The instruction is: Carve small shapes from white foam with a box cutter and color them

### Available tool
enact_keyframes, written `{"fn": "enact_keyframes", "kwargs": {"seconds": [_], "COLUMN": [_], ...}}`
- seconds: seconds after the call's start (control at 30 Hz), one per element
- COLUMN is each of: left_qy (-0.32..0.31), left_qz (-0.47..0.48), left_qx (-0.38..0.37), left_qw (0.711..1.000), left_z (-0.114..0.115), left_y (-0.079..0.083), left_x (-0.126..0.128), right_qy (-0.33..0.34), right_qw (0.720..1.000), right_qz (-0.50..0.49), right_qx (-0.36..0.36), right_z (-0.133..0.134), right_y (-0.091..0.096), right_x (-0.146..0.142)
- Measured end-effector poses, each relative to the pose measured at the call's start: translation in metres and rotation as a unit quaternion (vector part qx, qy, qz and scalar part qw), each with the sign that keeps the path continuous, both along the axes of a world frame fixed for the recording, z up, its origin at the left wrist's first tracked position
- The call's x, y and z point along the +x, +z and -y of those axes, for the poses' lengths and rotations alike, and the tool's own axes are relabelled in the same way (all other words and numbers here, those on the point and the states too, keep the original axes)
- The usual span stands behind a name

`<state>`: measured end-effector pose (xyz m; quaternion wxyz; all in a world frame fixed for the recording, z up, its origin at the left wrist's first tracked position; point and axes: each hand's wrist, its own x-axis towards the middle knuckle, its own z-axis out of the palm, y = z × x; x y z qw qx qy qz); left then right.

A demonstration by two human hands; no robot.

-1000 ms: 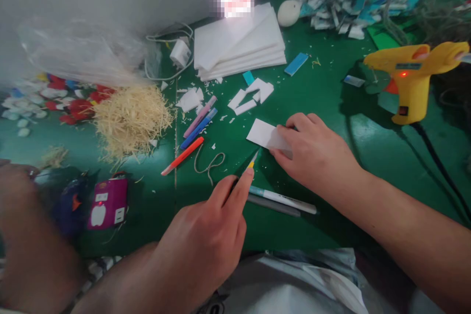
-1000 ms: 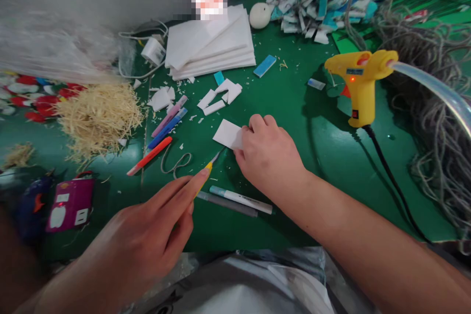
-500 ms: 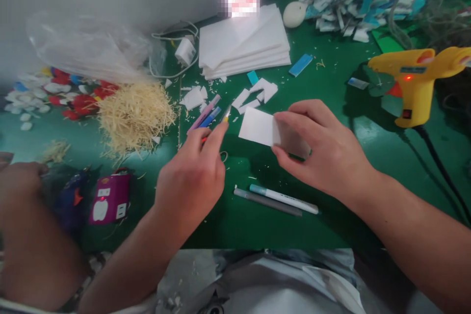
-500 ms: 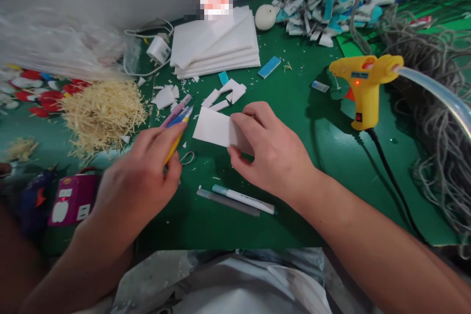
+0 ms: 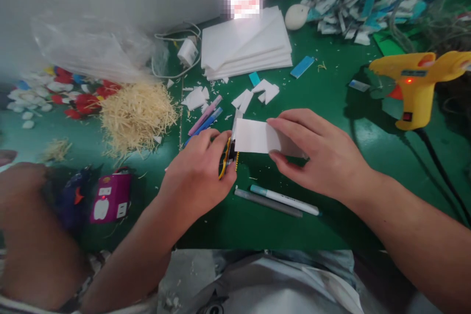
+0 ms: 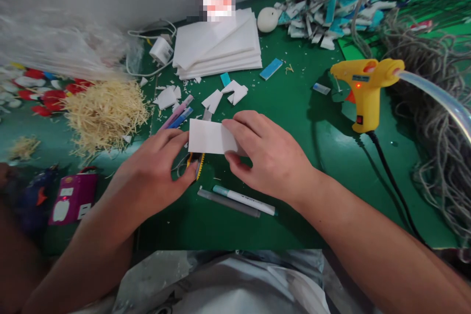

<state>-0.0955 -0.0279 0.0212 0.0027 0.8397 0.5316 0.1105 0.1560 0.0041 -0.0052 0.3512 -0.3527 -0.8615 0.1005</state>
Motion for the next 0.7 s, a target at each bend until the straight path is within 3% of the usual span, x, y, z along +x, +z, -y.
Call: {"fn": "enact_keyframes", "kwargs": {"seconds": [0.07,0.1,0.2,0.27,0.37,0.47,0.5,0.57,0.7], "left_qy": [0.035,0.058,0.121,0.153,0.185,0.174,0.158,0.115,0.042], "left_qz": [0.153,0.254,0.511,0.584,0.638,0.663,0.665,0.661,0.598], "left_qx": [-0.041,-0.075,-0.198,-0.263,-0.334,-0.401,-0.408,-0.387,-0.289], "left_qw": [0.987,0.963,0.827,0.752,0.669,0.609,0.606,0.632,0.746], "left_z": [-0.003,-0.005,-0.007,-0.007,-0.008,-0.008,-0.008,-0.006,0.001], "left_y": [0.003,0.003,0.003,0.003,0.003,0.001,-0.001,-0.006,-0.014], "left_x": [0.001,0.002,0.012,0.02,0.028,0.032,0.032,0.033,0.03], "right_qy": [0.004,0.009,0.035,0.054,0.074,0.092,0.098,0.107,0.104], "right_qw": [1.0,1.0,0.999,0.998,0.996,0.994,0.993,0.992,0.992], "right_qz": [0.001,0.002,0.0,-0.011,-0.036,-0.053,-0.059,-0.067,-0.064], "right_qx": [0.007,0.012,0.023,0.024,0.026,0.024,0.021,0.011,-0.012], "right_z": [0.0,0.001,0.002,0.003,0.003,0.003,0.003,0.003,0.003], "right_y": [0.0,0.001,0.001,0.001,0.002,0.002,0.003,0.004,0.006], "right_x": [0.0,0.0,-0.001,-0.002,-0.002,-0.001,0.0,0.0,-0.001]}}
